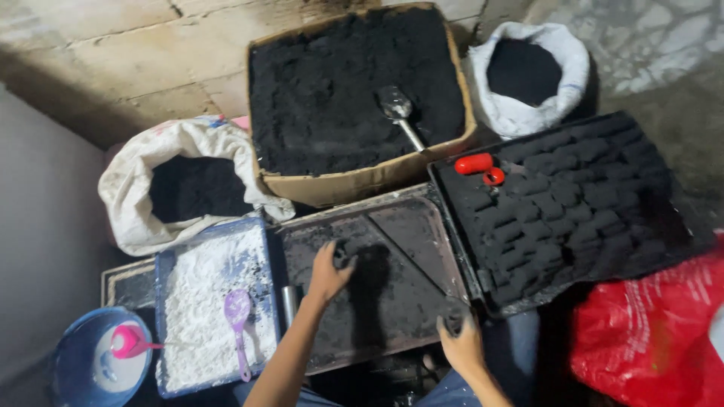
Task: The person shapes a dark powder into a cylindrical form using a metal mold and a rolling pin on a flat tray. They then mix a white powder with water in a blue bowl using a pink spoon.
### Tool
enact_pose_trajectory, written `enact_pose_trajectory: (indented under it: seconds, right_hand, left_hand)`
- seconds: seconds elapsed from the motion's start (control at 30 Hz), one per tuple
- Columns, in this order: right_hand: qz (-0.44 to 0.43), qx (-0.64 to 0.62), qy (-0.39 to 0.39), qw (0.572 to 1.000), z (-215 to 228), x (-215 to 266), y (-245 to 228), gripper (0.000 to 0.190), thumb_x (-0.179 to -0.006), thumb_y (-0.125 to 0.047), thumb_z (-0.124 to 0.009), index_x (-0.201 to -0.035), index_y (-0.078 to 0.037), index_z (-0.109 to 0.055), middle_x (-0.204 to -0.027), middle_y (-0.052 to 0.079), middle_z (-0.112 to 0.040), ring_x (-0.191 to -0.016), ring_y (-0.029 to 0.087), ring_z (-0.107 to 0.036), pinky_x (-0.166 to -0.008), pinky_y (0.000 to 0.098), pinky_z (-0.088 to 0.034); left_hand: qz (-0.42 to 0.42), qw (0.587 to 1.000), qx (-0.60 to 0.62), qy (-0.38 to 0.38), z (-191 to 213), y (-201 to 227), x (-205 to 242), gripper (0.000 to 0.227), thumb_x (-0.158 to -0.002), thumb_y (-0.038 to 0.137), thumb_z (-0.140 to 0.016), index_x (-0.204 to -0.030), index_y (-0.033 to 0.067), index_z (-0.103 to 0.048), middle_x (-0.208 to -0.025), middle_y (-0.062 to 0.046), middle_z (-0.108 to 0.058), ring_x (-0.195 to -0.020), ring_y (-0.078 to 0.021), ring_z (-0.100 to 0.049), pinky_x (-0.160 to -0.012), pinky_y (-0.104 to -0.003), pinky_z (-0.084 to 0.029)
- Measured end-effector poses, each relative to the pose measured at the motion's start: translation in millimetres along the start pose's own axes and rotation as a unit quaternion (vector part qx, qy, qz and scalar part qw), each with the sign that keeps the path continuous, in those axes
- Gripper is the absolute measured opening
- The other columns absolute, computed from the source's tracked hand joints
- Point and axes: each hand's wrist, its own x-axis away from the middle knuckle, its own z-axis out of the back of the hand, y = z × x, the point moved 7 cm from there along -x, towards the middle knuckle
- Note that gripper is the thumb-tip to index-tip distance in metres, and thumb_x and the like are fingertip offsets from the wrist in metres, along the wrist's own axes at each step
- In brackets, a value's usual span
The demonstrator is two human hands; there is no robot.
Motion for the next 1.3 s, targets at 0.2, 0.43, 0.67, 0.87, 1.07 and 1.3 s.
enact_pose_trajectory:
  seconds: [0.2,0.43,0.67,0.87,1.07,1.3]
  right_hand:
    - [-0.04,-0.065,-0.011,0.997,21.2,5.8,16.4,0.039,-0.069,-0.019,-0.065,-0.107,-0.011,-0.058,-0.105,0.006,-0.064,-0.1,0.018,-0.059,-0.087,0.0269,-0.043]
    - [-0.098,-0.181,0.035,0.978,59.9,-13.7,45.1,0.034,-0.074,-0.01,-0.063,-0.108,-0.009,-0.06,-0.101,0.005,-0.065,-0.093,0.013,-0.06,-0.086,0.0234,-0.044]
    - [-0.077,-0.147,0.06,0.984,92.4,-20.8,57.0,0.033,-0.072,-0.009,-0.063,-0.105,-0.014,-0.062,-0.1,0.003,-0.063,-0.096,0.014,-0.057,-0.091,0.0241,-0.04]
    - [-0.14,-0.152,0.044,0.977,93.0,-10.7,75.4,0.032,-0.074,-0.012,-0.062,-0.106,-0.012,-0.062,-0.105,0.003,-0.065,-0.103,0.012,-0.056,-0.094,0.0231,-0.038]
    - [-0.152,-0.168,0.04,0.973,89.3,-5.2,99.3,0.031,-0.074,-0.01,-0.061,-0.106,-0.006,-0.062,-0.103,0.008,-0.066,-0.099,0.015,-0.059,-0.091,0.0251,-0.041]
    - [-0.175,-0.164,0.027,0.97,88.1,-4.9,101.3,0.035,-0.073,-0.009,-0.062,-0.108,-0.004,-0.061,-0.108,0.009,-0.064,-0.103,0.016,-0.057,-0.093,0.0261,-0.04]
  left_hand:
    - [-0.075,0.99,0.088,-0.078,-62.4,124.4,-13.7,0.042,-0.065,0.021,-0.069,-0.101,0.0051,-0.055,-0.095,-0.011,-0.06,-0.087,-0.0241,-0.057,-0.077,-0.033,-0.044]
    - [-0.118,0.982,0.038,-0.14,-144.1,197.1,-25.0,0.045,-0.077,0.035,-0.062,-0.107,0.003,-0.052,-0.096,-0.017,-0.055,-0.09,-0.0334,-0.051,-0.076,-0.04,-0.042]
    - [-0.11,0.983,-0.01,-0.145,-184.0,229.0,-41.5,0.052,-0.078,0.04,-0.058,-0.113,0.0028,-0.05,-0.108,-0.019,-0.055,-0.102,-0.0406,-0.048,-0.095,-0.048,-0.032]
    - [-0.126,0.979,-0.069,-0.142,-213.1,236.3,-48.0,0.046,-0.08,0.038,-0.055,-0.115,0.0085,-0.049,-0.11,-0.009,-0.054,-0.098,-0.0342,-0.044,-0.08,-0.049,-0.037]
    - [-0.134,0.981,-0.1,-0.097,-226.0,231.2,-57.9,0.044,-0.081,0.032,-0.053,-0.118,0.011,-0.048,-0.117,-0.005,-0.051,-0.099,-0.0339,-0.041,-0.078,-0.049,-0.038]
    - [-0.061,0.983,-0.083,-0.151,-218.7,237.4,-57.8,0.056,-0.078,0.037,-0.058,-0.125,0.0125,-0.041,-0.131,-0.014,-0.035,-0.115,-0.0389,-0.029,-0.089,-0.056,-0.029]
